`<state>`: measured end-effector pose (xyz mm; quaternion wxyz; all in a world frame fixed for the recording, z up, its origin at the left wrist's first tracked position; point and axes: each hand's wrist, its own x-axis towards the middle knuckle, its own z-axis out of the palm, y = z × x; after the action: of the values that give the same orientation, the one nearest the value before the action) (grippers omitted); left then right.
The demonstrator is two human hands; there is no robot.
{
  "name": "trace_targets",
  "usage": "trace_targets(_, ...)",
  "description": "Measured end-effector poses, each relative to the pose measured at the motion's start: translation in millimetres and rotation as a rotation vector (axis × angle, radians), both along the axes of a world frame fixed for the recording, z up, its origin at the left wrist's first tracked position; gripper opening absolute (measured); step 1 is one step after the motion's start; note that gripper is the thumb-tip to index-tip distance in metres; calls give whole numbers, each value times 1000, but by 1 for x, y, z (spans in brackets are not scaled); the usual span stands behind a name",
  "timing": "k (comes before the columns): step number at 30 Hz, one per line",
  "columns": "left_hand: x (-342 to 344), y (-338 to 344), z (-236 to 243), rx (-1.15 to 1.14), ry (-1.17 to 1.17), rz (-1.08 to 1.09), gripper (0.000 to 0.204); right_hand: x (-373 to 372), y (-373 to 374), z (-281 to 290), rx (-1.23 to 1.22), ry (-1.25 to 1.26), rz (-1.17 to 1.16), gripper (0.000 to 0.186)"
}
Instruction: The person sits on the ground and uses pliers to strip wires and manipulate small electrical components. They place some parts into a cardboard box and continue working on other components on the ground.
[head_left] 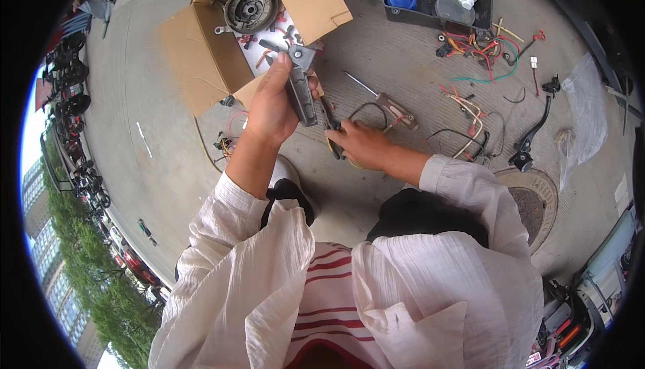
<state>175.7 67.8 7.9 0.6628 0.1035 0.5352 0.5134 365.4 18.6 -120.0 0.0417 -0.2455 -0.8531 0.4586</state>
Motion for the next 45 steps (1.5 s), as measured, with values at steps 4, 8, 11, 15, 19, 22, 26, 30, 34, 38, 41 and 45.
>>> trace_targets(4, -4, -21, 7, -9, 8, 6, 37, -33, -21, -32, -303, -201, -173, 47)
trace_targets(8, -7, -32, 9, -34, 64, 21, 39, -47, -27, -55, -390, -219, -357, 29)
trace_targets(11, -10, -40, 1, -50, 58, 18, 38, -39, -9, -36, -913, -210, -470, 27)
trace_targets(15, -9, -33, -7, -75, 17, -46, 34, 15, 20, -10, -730, 142, -419, 22)
trace_targets(19, 4, -17, -13, -152, -58, -110, 31, 70, 42, 37, -665, 413, -529, 14)
trace_targets(22, 15, -5, -11, -130, -62, -205, 31, 98, 46, 81, -1108, 544, -654, 15)
trace_targets(26, 31, 10, -11, -102, -79, -290, 34, 120, 37, 93, -1226, 632, -537, 14)
trace_targets(30, 42, 18, -3, -119, -64, -326, 33, 119, 31, 93, -1372, 580, -432, 21)
trace_targets(34, 38, 14, -7, -42, -38, -388, 35, 109, 29, 101, -1330, 553, -471, 22)
trace_targets(38, 34, 11, -9, -28, 7, -402, 34, 104, 33, 105, -1075, 482, -481, 23)
trace_targets(41, 33, 11, -7, -47, 18, -383, 33, 103, 37, 102, -1006, 445, -476, 24)
trace_targets(45, 30, 10, -12, -29, 81, -371, 30, 104, 39, 102, -1234, 407, -485, 25)
